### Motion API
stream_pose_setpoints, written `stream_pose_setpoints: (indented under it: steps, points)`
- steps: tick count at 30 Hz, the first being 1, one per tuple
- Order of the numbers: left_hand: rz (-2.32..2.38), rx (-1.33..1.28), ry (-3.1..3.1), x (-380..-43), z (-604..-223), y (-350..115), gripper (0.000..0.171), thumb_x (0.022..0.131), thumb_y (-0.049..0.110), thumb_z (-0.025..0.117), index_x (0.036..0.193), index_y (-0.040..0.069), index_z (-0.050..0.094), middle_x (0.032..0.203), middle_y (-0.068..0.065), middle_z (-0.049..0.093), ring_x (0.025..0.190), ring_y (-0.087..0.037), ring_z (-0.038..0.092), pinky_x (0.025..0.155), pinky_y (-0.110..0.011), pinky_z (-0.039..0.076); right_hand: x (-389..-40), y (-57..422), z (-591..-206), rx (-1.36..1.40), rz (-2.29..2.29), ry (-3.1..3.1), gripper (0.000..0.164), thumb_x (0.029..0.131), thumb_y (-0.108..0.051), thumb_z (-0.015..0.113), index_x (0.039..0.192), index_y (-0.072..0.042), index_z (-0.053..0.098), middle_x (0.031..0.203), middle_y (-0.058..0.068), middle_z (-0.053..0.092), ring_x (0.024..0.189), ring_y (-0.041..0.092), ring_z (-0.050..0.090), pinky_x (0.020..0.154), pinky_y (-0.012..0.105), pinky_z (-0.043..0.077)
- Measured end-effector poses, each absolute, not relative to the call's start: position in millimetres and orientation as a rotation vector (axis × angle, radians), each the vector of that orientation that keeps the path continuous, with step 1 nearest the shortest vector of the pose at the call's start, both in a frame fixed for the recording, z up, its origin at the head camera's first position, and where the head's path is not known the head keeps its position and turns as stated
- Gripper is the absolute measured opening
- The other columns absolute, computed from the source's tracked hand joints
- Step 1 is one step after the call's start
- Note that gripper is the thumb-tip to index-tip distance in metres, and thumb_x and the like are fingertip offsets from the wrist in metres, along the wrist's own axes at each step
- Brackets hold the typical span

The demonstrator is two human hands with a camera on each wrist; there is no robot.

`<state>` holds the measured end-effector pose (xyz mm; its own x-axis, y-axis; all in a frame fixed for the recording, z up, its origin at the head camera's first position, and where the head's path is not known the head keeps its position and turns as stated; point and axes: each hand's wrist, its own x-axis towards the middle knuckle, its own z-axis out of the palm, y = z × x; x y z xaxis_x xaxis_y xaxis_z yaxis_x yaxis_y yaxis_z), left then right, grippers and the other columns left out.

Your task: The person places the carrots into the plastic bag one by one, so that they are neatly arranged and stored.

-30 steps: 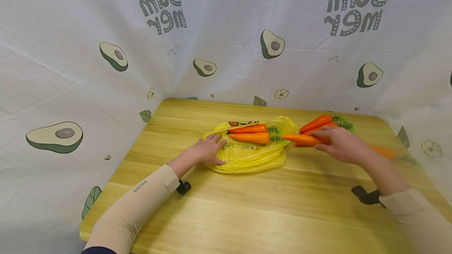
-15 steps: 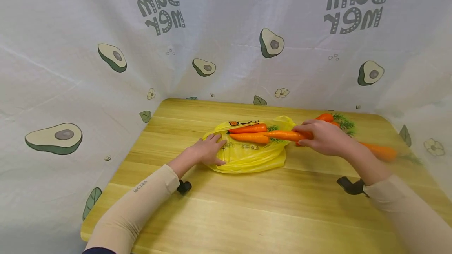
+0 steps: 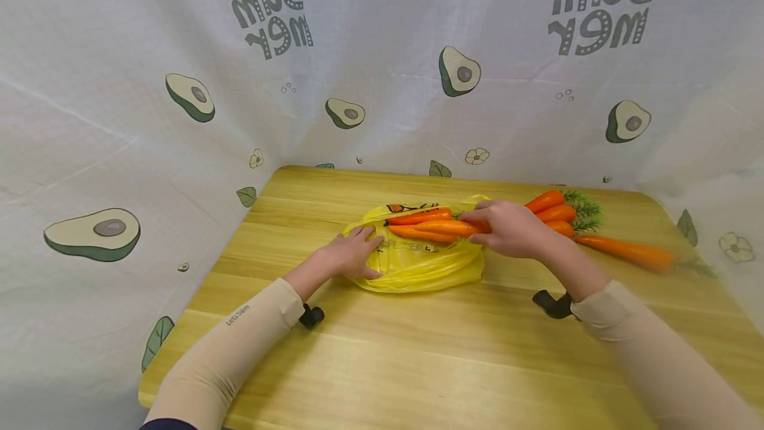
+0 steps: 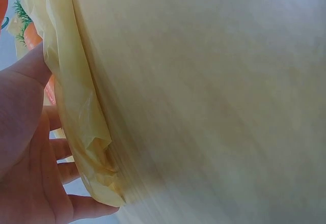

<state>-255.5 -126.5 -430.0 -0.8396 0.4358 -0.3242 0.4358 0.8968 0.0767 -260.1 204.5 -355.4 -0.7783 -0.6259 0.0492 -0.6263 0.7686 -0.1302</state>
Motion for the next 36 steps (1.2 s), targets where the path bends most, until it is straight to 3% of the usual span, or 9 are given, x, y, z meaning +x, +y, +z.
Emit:
stream_pose_setpoints:
  steps: [15,20,29,36]
  points:
    - [0.001,0.647,2.726,-255.2,-429.3,-127.4,0.087,0.092,0.061,0.063,0.161,0.022,0.027,0.168,-0.01,0.017,0.155,-0.032,0.018,0.116,-0.065,0.028,-265.8,155.0,-377.2,1.089,0.109,-2.909,0.041,0.088,-0.026,0.078,0.126,-0.012,0.072,0.112,0.01,0.069,0.093,0.027,0.066,0.071,0.044,0.057]
    - [-0.002,0.647,2.726,-255.1,-428.6,-127.2,0.087,0.092,0.061,0.063,0.161,0.022,0.027,0.168,-0.009,0.017,0.155,-0.032,0.018,0.116,-0.065,0.028,-267.5,144.4,-387.0,1.098,0.072,-2.896,0.039,0.088,-0.027,0.079,0.124,-0.012,0.073,0.103,0.007,0.067,0.086,0.023,0.063,0.061,0.038,0.054]
    - [0.005,0.641,2.72,-254.5,-427.0,-127.6,0.087,0.092,0.061,0.063,0.162,0.022,0.026,0.169,-0.009,0.015,0.155,-0.032,0.016,0.117,-0.064,0.027,-267.0,130.6,-397.7,1.071,-0.018,-2.895,0.037,0.09,-0.029,0.076,0.125,-0.018,0.073,0.115,0.009,0.07,0.106,0.03,0.064,0.068,0.047,0.058]
    - [0.028,0.654,2.712,-253.9,-427.4,-128.1,0.087,0.093,0.059,0.063,0.161,0.021,0.026,0.169,-0.01,0.015,0.155,-0.033,0.016,0.116,-0.066,0.027,-266.7,128.9,-407.1,1.059,-0.05,-2.883,0.038,0.089,-0.029,0.077,0.126,-0.021,0.073,0.114,0.007,0.069,0.106,0.029,0.061,0.066,0.046,0.056]
